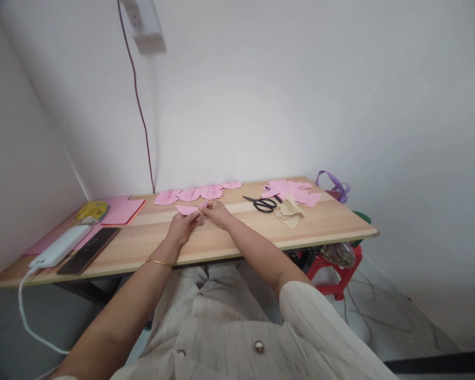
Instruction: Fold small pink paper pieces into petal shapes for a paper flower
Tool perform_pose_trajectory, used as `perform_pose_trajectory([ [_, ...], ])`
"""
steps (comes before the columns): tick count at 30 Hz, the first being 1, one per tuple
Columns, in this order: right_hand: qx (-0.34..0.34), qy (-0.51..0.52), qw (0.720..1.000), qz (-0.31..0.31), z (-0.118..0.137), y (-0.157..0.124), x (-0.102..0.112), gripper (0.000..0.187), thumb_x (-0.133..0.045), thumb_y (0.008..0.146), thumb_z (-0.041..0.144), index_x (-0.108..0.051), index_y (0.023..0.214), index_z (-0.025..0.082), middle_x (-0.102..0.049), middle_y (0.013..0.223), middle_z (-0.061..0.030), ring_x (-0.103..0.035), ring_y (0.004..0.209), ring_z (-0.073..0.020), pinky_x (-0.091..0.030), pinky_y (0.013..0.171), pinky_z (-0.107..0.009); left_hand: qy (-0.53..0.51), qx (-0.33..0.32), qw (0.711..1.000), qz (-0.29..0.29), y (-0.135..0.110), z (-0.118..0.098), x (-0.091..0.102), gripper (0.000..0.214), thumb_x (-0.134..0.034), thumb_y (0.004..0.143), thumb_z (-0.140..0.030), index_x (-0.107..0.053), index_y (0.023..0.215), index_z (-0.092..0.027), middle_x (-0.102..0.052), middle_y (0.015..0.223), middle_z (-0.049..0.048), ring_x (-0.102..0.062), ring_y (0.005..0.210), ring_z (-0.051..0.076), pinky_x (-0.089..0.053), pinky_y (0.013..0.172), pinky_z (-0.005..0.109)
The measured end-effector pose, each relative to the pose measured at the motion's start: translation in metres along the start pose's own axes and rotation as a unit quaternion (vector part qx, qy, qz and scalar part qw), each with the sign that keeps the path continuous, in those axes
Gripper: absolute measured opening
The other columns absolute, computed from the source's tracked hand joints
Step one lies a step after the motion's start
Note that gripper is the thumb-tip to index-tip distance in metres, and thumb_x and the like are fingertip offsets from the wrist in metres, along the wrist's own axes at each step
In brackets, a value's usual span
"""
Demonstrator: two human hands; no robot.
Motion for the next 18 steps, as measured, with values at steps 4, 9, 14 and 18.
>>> perform_pose_trajectory([
  [4, 0.003, -0.008, 1.0, -0.005, 0.0022, -0.0004, 0.002, 0.03, -0.069, 0.065, 0.043, -0.058, 0.068, 0.015, -0.057, 0.062, 0.0018, -0.049, 0.059, -0.01, -0.038, 0.059, -0.024, 0.026, -0.007, 1.0, 0.013, 0.0005, 0.0015, -0.002, 0.038, -0.084, 0.049, -0.019, -0.065, 0.079, -0.007, -0.066, 0.068, 0.005, -0.057, 0.056, 0.01, -0.05, 0.058, 0.026],
  [9, -0.001, 0.0, 1.0, -0.007, 0.0029, -0.0015, 0.0011, 0.03, -0.069, 0.064, 0.042, -0.058, 0.069, 0.014, -0.057, 0.062, 0.0019, -0.049, 0.06, -0.01, -0.039, 0.061, -0.024, 0.035, -0.005, 0.999, -0.015, 0.0037, 0.0055, 0.0035, 0.037, -0.083, 0.047, -0.019, -0.064, 0.076, -0.007, -0.065, 0.064, 0.0042, -0.056, 0.053, 0.011, -0.048, 0.055, 0.027],
  [14, -0.003, -0.007, 1.0, -0.006, 0.0022, -0.0014, 0.0012, 0.031, -0.069, 0.064, 0.043, -0.059, 0.07, 0.014, -0.058, 0.062, 0.0017, -0.05, 0.06, -0.0103, -0.039, 0.061, -0.024, 0.026, 0.0, 1.0, -0.01, 0.0037, 0.0052, 0.0034, 0.034, -0.082, 0.047, -0.018, -0.064, 0.073, -0.006, -0.064, 0.063, 0.0043, -0.056, 0.051, 0.01, -0.048, 0.055, 0.026],
  [18, -0.006, -0.016, 1.0, -0.008, 0.0026, -0.0016, 0.0011, 0.03, -0.069, 0.065, 0.042, -0.059, 0.07, 0.014, -0.059, 0.063, 0.0007, -0.051, 0.061, -0.011, -0.039, 0.06, -0.024, 0.027, 0.002, 1.0, -0.003, 0.0012, 0.0024, 0.0012, 0.031, -0.081, 0.048, -0.018, -0.064, 0.072, -0.006, -0.064, 0.064, 0.0049, -0.055, 0.05, 0.01, -0.048, 0.054, 0.026],
])
Point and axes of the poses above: each hand's wrist, its own y-axis towards the middle knuckle, its own x-axis out of the back of the hand, z = x × y, the point moved 7 cm from there along y, towards the middle knuckle
